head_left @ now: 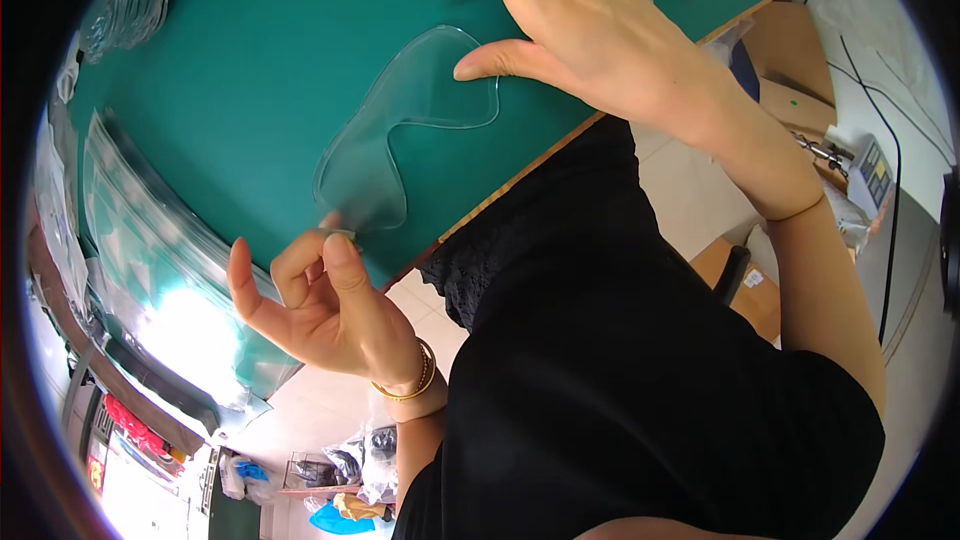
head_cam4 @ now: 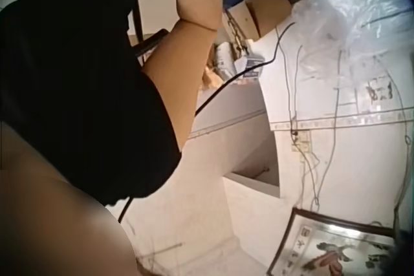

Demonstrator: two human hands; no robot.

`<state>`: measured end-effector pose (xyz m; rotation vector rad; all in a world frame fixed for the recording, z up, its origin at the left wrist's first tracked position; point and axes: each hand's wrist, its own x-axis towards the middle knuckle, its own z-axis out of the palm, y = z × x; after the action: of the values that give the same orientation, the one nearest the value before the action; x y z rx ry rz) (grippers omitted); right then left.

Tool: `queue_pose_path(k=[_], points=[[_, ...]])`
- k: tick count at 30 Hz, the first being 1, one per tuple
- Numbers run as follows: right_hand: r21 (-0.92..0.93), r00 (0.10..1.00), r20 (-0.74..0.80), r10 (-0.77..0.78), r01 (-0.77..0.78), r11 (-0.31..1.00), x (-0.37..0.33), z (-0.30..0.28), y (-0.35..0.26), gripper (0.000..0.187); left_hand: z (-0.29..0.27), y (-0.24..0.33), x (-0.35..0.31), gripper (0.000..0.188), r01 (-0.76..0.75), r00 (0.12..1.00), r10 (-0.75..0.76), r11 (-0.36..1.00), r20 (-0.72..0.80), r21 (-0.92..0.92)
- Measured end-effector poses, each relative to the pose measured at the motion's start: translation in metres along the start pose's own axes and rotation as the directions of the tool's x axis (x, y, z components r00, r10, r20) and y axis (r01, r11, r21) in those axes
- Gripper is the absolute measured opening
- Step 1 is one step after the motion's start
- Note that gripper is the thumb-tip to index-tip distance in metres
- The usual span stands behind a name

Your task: Wiping safety glasses lenses with a cloth and stacking them at a production workstation.

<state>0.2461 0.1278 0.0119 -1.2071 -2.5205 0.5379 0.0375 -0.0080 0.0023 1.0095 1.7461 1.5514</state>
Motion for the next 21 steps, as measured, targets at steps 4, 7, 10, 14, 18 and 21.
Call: queue_pose_path(k=[4,7,10,14,18,21], points=[[0.001,0.999,-0.007,-0.053,0.053,0.999,0.004,-0.003,0.001,0.045,-0.004,0.001,0.001,0.063,-0.011,1.0,0.011,1.0,-0.007,0.018],[0.088,0.984,0.132,-0.123,0.112,0.99,0.01,-0.012,0.002,0.04,-0.005,-0.003,0.0,0.063,-0.008,1.0,0.008,1.0,-0.011,0.024],[0.076,0.969,0.204,-0.139,0.126,0.989,0.017,-0.013,0.0,0.033,-0.006,-0.004,0.0,0.063,0.012,1.0,-0.012,1.0,-0.014,0.026],[0.2,0.953,0.135,-0.272,0.243,0.949,0.02,-0.011,0.008,0.014,-0.004,-0.001,0.001,0.063,0.057,0.998,-0.057,0.998,-0.015,0.041],[0.181,0.955,0.127,-0.268,0.243,0.953,0.021,-0.011,0.008,0.014,-0.005,-0.001,0.0,0.062,0.072,0.997,-0.071,0.996,-0.012,0.056],[0.153,0.957,0.107,-0.268,0.25,0.956,0.021,-0.011,0.008,0.016,-0.004,0.0,0.001,0.061,0.095,0.995,-0.093,0.994,-0.028,0.049]])
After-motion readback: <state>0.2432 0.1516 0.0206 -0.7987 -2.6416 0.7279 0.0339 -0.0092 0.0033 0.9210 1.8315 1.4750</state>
